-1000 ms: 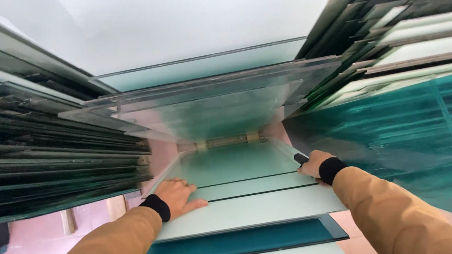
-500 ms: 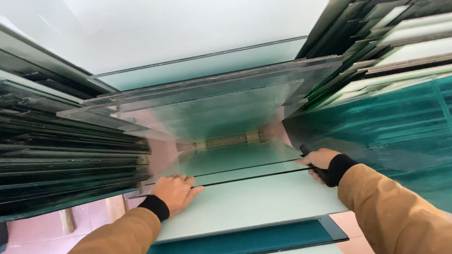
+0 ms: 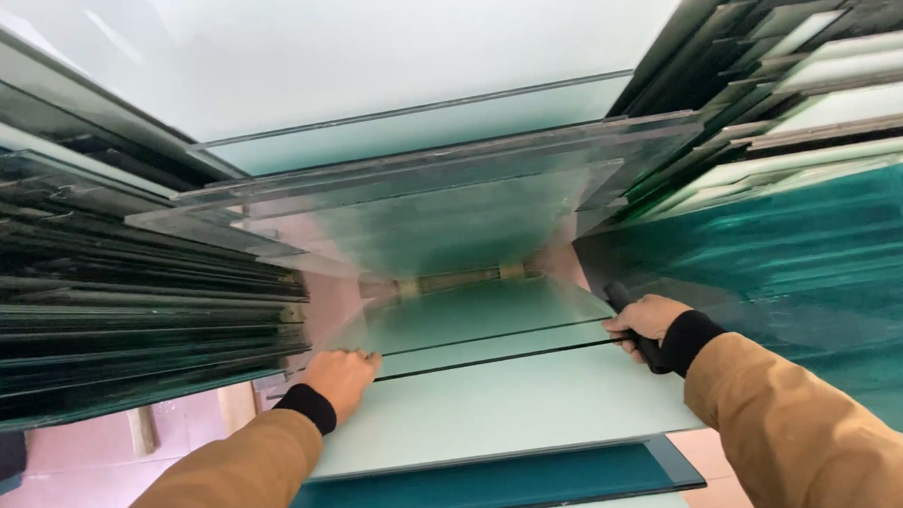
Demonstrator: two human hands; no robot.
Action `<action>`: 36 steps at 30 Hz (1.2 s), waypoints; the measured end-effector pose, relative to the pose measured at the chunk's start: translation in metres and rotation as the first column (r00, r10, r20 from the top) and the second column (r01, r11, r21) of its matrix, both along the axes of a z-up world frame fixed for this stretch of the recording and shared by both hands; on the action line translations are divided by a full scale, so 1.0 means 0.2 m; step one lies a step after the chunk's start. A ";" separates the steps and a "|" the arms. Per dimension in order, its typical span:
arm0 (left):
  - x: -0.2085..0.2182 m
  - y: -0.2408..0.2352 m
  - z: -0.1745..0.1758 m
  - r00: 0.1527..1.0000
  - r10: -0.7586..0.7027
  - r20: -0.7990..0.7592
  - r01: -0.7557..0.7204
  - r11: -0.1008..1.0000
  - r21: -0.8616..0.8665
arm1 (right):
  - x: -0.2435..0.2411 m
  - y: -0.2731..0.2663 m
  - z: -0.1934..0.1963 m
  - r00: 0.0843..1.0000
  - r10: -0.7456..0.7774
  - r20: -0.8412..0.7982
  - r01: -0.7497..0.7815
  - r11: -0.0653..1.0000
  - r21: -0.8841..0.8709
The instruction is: The person repeatedly lifts individual glass panels from a vertical rack and places them onto a growing stack on the floor. The person uses both hands to handle each panel and occasionally uses a black cylindrical tool to assist with alignment.
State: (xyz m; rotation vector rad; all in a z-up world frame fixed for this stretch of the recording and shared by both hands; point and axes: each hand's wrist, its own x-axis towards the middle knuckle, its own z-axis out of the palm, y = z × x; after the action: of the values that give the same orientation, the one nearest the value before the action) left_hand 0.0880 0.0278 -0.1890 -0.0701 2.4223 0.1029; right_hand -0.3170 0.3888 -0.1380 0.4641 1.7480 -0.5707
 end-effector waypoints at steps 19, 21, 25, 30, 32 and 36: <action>-0.03 0.03 0.05 0.987 -0.077 -0.141 0.074 0.997 -0.022 | 0.01 0.02 -0.01 0.959 0.278 0.061 -0.282 0.957 0.064; -0.02 0.02 0.04 0.986 -0.068 -0.150 0.066 0.998 -0.022 | 0.02 -0.03 0.09 0.965 0.254 0.057 -0.257 0.965 0.048; -0.03 0.03 0.05 0.992 -0.018 -0.127 0.013 0.999 -0.037 | -0.03 -0.01 0.02 0.982 0.183 0.041 -0.184 0.983 0.016; -0.07 0.02 0.12 0.993 0.034 -0.109 -0.043 0.996 -0.081 | -0.02 -0.01 0.02 0.991 0.136 0.011 -0.136 0.990 -0.027; -0.15 0.02 0.23 0.992 0.070 -0.104 -0.080 0.992 -0.099 | -0.04 -0.02 0.05 0.996 0.088 -0.014 -0.088 0.995 -0.041; -0.33 0.07 0.48 0.881 -0.126 -0.457 0.080 0.990 -0.118 | -0.07 -0.04 0.22 0.991 0.009 -0.134 -0.016 0.999 -0.052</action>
State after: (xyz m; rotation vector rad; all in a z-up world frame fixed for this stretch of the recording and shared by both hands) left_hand 0.0222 0.0412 -0.0928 0.0475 2.9058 -0.0537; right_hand -0.3302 0.3799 -0.0942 0.3848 1.8572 -0.6509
